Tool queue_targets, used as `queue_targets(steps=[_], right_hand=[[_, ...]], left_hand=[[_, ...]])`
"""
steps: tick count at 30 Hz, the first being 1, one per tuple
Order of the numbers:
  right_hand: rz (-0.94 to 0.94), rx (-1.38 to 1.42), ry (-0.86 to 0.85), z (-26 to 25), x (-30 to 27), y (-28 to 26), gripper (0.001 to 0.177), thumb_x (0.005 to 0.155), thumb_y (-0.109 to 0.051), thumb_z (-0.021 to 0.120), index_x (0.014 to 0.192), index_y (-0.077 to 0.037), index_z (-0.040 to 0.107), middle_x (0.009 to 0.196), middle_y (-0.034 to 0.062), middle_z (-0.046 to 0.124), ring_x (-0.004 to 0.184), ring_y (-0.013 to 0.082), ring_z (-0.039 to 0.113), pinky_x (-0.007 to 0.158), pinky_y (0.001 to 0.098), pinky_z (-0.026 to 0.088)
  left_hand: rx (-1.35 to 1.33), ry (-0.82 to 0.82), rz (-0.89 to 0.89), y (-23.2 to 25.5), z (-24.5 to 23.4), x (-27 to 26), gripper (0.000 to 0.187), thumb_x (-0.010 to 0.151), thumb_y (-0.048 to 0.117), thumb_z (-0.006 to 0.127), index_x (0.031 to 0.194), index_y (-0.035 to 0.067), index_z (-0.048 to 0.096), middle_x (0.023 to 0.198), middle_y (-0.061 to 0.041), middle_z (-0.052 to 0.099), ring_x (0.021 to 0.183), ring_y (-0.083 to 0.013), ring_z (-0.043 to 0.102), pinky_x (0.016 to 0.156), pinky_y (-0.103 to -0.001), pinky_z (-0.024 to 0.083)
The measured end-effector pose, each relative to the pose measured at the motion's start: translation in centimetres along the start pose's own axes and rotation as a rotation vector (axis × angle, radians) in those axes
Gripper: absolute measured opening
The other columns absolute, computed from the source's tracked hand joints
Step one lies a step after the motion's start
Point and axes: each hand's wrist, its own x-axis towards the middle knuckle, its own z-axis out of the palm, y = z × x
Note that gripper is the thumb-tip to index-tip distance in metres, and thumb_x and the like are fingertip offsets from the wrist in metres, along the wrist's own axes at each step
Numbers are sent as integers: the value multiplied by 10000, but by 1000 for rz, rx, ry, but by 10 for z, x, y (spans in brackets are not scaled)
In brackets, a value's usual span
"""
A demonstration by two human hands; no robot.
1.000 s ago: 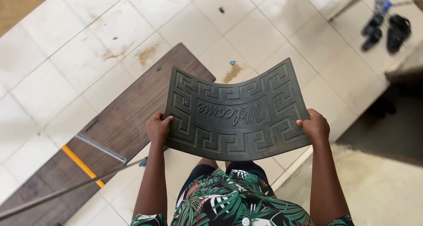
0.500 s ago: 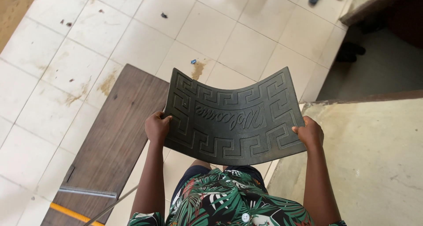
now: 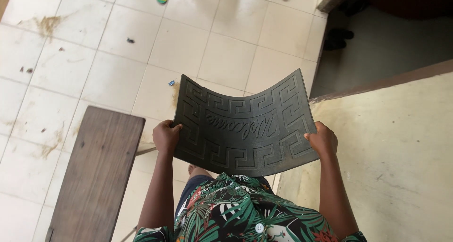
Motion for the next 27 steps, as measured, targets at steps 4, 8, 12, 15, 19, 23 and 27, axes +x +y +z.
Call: queue_targets(steps=[4, 8, 12, 15, 19, 23, 27], right_hand=[[-20, 2, 99, 5, 43, 38, 613, 837, -280, 842, 1381, -86, 637, 1261, 142, 726, 1143, 310, 693, 938, 452, 541], [20, 22, 132, -7, 52, 52, 602, 839, -279, 841, 1371, -86, 638, 1269, 143, 715, 1152, 314, 684, 932, 449, 541], [116, 49, 127, -12, 58, 54, 585, 867, -262, 824, 1388, -69, 639, 1309, 150, 712, 1192, 301, 690, 974, 461, 543], [160, 88, 173, -1, 72, 60, 621, 863, -242, 821, 1413, -51, 605, 1360, 158, 669, 1235, 308, 654, 996, 485, 517], [253, 152, 145, -14, 78, 47, 610, 879, -254, 809, 1418, -56, 603, 1380, 157, 658, 1271, 311, 633, 1020, 470, 517], [273, 190, 227, -20, 102, 30, 659, 845, -251, 837, 1418, -42, 588, 1399, 179, 619, 1264, 331, 610, 987, 479, 515], [405, 251, 180, -34, 98, 1, 622, 879, -254, 822, 1429, -42, 621, 1339, 185, 701, 1176, 313, 707, 945, 477, 554]], left_hand=[[0, -17, 62, 50, 22, 12, 324, 766, 302, 859, 1007, 92, 811, 885, -166, 765, 822, -341, 736, 754, -441, 570], [1, -41, 132, 92, 41, 27, 320, 756, 303, 854, 1002, 103, 810, 902, -148, 767, 831, -335, 742, 761, -436, 578], [25, -62, 201, 136, 48, 52, 319, 757, 303, 867, 1007, 111, 814, 908, -144, 768, 846, -336, 734, 763, -440, 571], [10, -91, 257, 166, 54, 76, 290, 761, 276, 860, 996, 111, 818, 922, -127, 776, 843, -316, 740, 758, -433, 573], [30, -150, 295, 199, 72, 121, 291, 751, 272, 860, 992, 115, 815, 923, -113, 781, 839, -303, 748, 769, -426, 575], [15, -197, 358, 240, 76, 169, 304, 755, 280, 858, 1009, 119, 811, 919, -128, 773, 836, -316, 741, 769, -429, 577], [59, -263, 422, 280, 74, 213, 288, 762, 284, 849, 990, 111, 813, 906, -131, 772, 836, -322, 736, 771, -431, 571]])
